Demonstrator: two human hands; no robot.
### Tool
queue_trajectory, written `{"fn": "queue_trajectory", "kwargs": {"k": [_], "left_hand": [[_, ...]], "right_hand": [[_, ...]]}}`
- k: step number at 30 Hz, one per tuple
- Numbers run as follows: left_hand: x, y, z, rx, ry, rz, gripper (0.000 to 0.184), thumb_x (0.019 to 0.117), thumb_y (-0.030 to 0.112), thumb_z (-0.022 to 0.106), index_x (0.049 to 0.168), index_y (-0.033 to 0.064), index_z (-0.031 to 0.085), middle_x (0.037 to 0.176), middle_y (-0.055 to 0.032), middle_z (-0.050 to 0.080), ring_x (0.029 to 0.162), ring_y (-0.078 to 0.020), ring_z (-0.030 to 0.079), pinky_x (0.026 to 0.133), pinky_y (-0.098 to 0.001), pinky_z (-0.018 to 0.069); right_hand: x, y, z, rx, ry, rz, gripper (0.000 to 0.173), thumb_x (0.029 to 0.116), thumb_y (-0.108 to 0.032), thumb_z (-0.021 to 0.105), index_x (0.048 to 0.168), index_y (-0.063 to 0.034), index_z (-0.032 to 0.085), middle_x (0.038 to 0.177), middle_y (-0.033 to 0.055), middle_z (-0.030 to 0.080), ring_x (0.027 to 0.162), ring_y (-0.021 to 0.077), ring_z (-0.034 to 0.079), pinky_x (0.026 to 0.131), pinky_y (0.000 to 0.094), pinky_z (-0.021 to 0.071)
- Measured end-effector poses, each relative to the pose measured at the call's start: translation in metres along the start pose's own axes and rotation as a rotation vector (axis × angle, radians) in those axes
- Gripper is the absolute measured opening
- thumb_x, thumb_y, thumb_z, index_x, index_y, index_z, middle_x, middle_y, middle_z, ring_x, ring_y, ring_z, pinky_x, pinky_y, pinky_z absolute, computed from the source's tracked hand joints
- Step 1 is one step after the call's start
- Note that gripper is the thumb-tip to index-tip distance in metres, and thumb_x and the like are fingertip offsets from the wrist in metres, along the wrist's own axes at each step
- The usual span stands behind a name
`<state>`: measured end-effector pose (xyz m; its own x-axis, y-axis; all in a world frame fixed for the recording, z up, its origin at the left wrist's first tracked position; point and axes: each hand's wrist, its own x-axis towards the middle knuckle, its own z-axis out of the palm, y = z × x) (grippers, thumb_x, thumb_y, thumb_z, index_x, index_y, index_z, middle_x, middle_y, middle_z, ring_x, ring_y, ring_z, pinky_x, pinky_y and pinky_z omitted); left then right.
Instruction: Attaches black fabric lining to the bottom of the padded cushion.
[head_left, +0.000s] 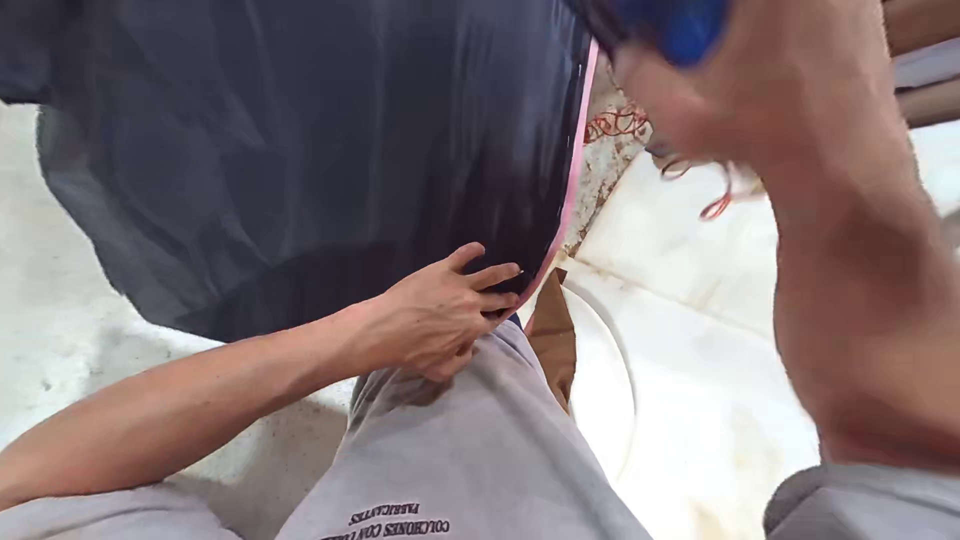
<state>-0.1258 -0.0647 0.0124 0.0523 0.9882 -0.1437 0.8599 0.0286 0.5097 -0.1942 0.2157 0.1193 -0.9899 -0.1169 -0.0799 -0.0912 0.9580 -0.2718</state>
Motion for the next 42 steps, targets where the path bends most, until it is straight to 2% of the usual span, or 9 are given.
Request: {"fn": "queue_trajectory", "kwargs": {"k": [2, 5, 8, 14, 25, 28, 31, 36, 42], "left_hand": [[-0.001, -0.007, -0.004, -0.023, -0.038, 0.044, 0.046, 0.0923, 0.039, 0.048, 0.124, 0.0184, 0.074, 0.158, -0.0003, 0.050, 0.156, -0.0330, 0.026, 0.121, -0.0679, 0.0140], [-0.002, -0.014, -0.003, -0.045, -0.070, 0.082, 0.052, 0.0928, 0.041, 0.046, 0.133, 0.0176, 0.069, 0.162, -0.0021, 0.045, 0.157, -0.0342, 0.023, 0.120, -0.0697, 0.0125], [0.000, -0.017, 0.000, -0.034, -0.077, 0.114, 0.053, 0.0941, 0.042, 0.043, 0.133, 0.0170, 0.069, 0.162, -0.0039, 0.044, 0.157, -0.0343, 0.022, 0.121, -0.0696, 0.0099], [0.000, -0.020, 0.001, -0.027, -0.040, 0.146, 0.048, 0.0951, 0.041, 0.042, 0.117, 0.0157, 0.076, 0.159, -0.0033, 0.049, 0.156, -0.0331, 0.026, 0.122, -0.0693, 0.0084], [-0.002, -0.025, 0.004, -0.066, 0.003, 0.167, 0.051, 0.0960, 0.041, 0.038, 0.125, 0.0187, 0.074, 0.160, -0.0031, 0.048, 0.155, -0.0329, 0.028, 0.122, -0.0685, 0.0124], [-0.010, -0.039, 0.001, -0.221, 0.136, 0.156, 0.052, 0.0961, 0.049, 0.038, 0.118, 0.0223, 0.077, 0.150, 0.0021, 0.058, 0.149, -0.0258, 0.041, 0.121, -0.0643, 0.0211], [-0.014, -0.047, -0.010, -0.232, 0.375, 0.117, 0.045, 0.1012, 0.039, 0.041, 0.113, 0.0157, 0.077, 0.131, -0.0015, 0.071, 0.136, -0.0240, 0.055, 0.118, -0.0581, 0.0291], [0.003, -0.044, -0.010, -0.053, 0.302, 0.144, 0.044, 0.1034, 0.037, 0.040, 0.121, 0.0148, 0.074, 0.141, -0.0015, 0.066, 0.144, -0.0257, 0.048, 0.121, -0.0589, 0.0240], [0.019, -0.061, -0.001, -0.070, 0.142, 0.216, 0.049, 0.0981, 0.043, 0.040, 0.128, 0.0241, 0.074, 0.153, 0.0044, 0.056, 0.154, -0.0257, 0.033, 0.122, -0.0622, 0.0159]], "right_hand": [[-0.093, -0.012, 0.000, 0.027, 0.063, 0.088, 0.047, 0.0959, -0.046, 0.059, 0.107, -0.0002, 0.065, 0.084, 0.0188, 0.068, 0.078, 0.0318, 0.069, 0.062, 0.0537, 0.0512], [-0.214, -0.049, 0.032, 0.244, 0.104, 0.262, 0.044, 0.0925, -0.046, 0.070, 0.110, -0.0054, 0.067, 0.088, 0.0055, 0.074, 0.083, 0.0063, 0.071, 0.071, 0.0304, 0.0603], [-0.260, -0.088, 0.062, 0.369, 0.036, 0.359, 0.040, 0.0887, -0.041, 0.071, 0.117, -0.0125, 0.071, 0.098, -0.0021, 0.077, 0.092, -0.0022, 0.071, 0.079, 0.0219, 0.0610], [-0.258, -0.101, 0.089, 0.368, -0.033, 0.335, 0.037, 0.0859, -0.035, 0.069, 0.113, -0.0097, 0.074, 0.090, 0.0003, 0.077, 0.082, 0.0023, 0.072, 0.070, 0.0228, 0.0592], [-0.261, -0.091, 0.076, 0.221, -0.081, 0.358, 0.036, 0.0840, -0.038, 0.066, 0.104, -0.0096, 0.073, 0.082, 0.0021, 0.074, 0.072, 0.0077, 0.071, 0.060, 0.0287, 0.0565], [-0.277, -0.077, 0.057, 0.251, -0.029, 0.405, 0.037, 0.0884, -0.040, 0.068, 0.112, -0.0113, 0.072, 0.091, 0.0007, 0.077, 0.082, 0.0016, 0.071, 0.069, 0.0236, 0.0592], [-0.283, -0.069, 0.052, 0.282, -0.007, 0.429, 0.036, 0.0892, -0.040, 0.068, 0.111, -0.0117, 0.073, 0.091, -0.0001, 0.077, 0.084, -0.0009, 0.071, 0.071, 0.0216, 0.0586], [-0.271, -0.067, 0.067, 0.341, -0.009, 0.406, 0.039, 0.0858, -0.037, 0.070, 0.114, -0.0105, 0.074, 0.092, 0.0015, 0.077, 0.082, 0.0032, 0.071, 0.071, 0.0245, 0.0585], [-0.259, -0.062, 0.068, 0.369, -0.033, 0.357, 0.039, 0.0849, -0.036, 0.069, 0.114, -0.0098, 0.073, 0.092, 0.0016, 0.077, 0.083, 0.0042, 0.071, 0.069, 0.0250, 0.0580]]}}
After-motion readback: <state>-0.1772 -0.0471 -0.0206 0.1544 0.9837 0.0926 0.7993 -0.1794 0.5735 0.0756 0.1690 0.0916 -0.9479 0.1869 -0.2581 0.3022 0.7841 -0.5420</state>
